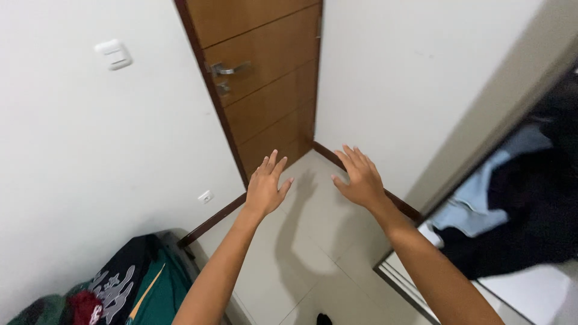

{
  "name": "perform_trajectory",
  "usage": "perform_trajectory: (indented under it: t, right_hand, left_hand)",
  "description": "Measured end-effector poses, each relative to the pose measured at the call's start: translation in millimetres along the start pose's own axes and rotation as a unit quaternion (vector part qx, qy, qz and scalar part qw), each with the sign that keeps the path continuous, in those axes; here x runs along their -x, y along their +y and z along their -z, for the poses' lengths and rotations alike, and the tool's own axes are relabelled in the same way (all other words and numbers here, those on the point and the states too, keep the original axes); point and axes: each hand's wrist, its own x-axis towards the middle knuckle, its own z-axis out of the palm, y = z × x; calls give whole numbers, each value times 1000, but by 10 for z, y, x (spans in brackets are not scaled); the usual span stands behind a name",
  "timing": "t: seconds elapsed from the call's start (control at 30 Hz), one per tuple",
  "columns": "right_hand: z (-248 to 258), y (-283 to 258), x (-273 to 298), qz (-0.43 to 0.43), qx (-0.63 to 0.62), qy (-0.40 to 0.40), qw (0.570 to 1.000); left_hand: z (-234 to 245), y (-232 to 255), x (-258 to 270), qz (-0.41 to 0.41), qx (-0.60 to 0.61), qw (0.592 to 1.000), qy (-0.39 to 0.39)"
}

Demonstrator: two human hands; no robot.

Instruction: Sort various items of clothing from a wardrobe onto a bed.

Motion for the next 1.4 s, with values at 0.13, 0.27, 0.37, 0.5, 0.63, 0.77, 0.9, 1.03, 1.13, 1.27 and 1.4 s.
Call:
perform_trajectory:
  t: [0.13, 0.27, 0.37, 0.5, 0.63, 0.77, 0.9, 1.03, 1.13, 1.27, 1.4]
  right_hand:
    - [386, -7, 317, -54, 6, 7, 999]
    - [732, 57, 594, -114, 32, -17, 993]
    - [987, 145, 841, -143, 53, -8, 988]
    - [1386, 249, 1187, -182, 61, 2, 981]
    - [1641, 523, 1546, -193, 94, 44, 976]
    - [1944, 750, 1851, -203, 123, 94, 967]
    - [2269, 1039, 2128, -213, 138, 130, 959]
    - [2654, 1325, 2336, -233, 157, 145, 949]
    - [2932, 1569, 2425, -215, 170, 177, 945]
    - [3364, 1913, 2376, -189, 197, 204, 940]
    - [3703, 2267, 2402, -147, 220, 224, 938]
  left_hand:
    - [-15, 321, 32, -37, 25, 999, -9]
    - [-92, 657, -13, -83, 35, 996, -20]
    - [-170, 978, -69, -105, 34, 993, -50]
    - [-331, 1410, -119, -156, 66, 984, -58]
    - [-419, 1900, -187, -192, 95, 974, -72]
    - [-586, 2354, -282, -241, 118, 961, -69]
    - [-759, 2867, -392, -294, 140, 944, -59]
    - [-942, 3420, -532, -331, 167, 928, -41]
    - [-1021, 3840, -654, -346, 175, 921, -37]
    - [-1061, 4424, -907, -369, 174, 913, 13]
    - [-1107, 4979, -1096, -377, 190, 906, 30]
